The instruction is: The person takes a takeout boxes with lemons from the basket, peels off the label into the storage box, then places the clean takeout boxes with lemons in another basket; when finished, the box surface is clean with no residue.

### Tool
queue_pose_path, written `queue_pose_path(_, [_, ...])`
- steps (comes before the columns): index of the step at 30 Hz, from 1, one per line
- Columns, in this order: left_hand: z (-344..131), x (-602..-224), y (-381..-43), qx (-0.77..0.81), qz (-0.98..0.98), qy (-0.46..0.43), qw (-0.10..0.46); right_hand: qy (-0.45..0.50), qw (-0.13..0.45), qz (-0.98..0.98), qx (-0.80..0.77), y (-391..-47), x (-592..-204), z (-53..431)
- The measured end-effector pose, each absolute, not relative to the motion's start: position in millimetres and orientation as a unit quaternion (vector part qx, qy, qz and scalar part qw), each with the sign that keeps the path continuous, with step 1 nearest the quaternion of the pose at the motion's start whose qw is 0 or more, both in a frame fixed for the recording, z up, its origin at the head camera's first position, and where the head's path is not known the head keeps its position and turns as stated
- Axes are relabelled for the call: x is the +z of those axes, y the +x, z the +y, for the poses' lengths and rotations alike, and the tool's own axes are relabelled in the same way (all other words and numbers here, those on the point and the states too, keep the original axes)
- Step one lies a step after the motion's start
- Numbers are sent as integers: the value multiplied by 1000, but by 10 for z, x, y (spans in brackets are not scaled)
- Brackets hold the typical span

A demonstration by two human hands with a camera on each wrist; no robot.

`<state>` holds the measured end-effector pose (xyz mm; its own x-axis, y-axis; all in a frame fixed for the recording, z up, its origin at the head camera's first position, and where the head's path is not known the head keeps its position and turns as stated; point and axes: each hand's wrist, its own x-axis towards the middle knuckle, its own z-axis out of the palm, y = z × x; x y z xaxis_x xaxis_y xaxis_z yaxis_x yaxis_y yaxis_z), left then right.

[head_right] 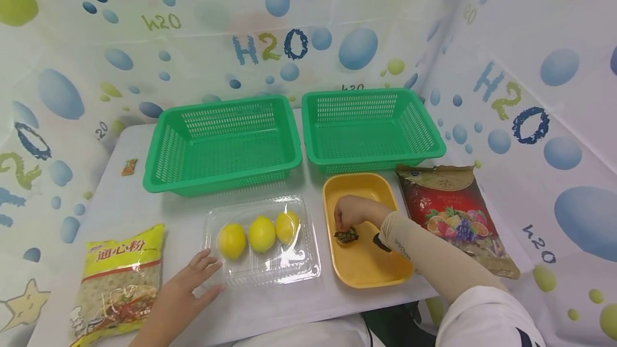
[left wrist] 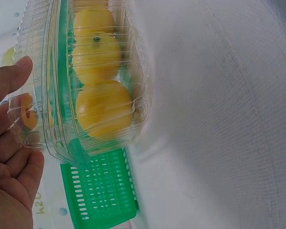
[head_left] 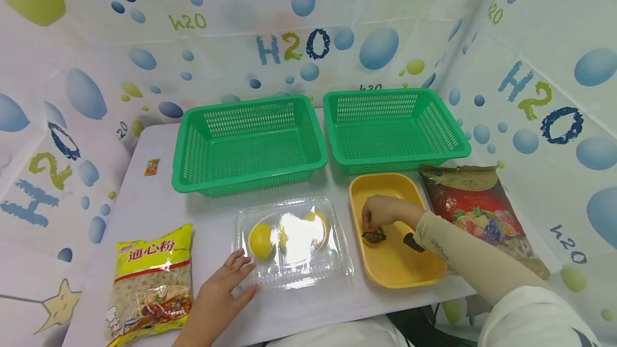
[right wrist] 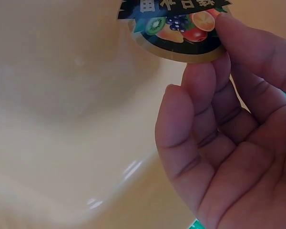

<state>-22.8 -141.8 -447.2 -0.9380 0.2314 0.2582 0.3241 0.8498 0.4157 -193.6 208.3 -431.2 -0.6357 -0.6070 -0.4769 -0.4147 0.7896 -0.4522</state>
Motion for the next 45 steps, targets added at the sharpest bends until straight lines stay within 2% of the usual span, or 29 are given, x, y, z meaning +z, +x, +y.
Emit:
queue_pose_path(7, [-1423,-4483,-229,-226,-956,-151,110,-275,311,896,-155,-1934,-4360,2103])
queue_pose_path(15, [-1425,-4496,-229,-226,-959,-144,89,-277,302,900,-146,-1930,-4417,2109])
queue_pose_path(20, [-1417,-4482,-225,-225,-959,-145,96,-266,297,904,-152,-1922,-4458,2104])
queue_pose_path(45, [-1439,-4507,-220,-225,-952,-163,131,-262,217,927,-155,-1894,-4576,2105])
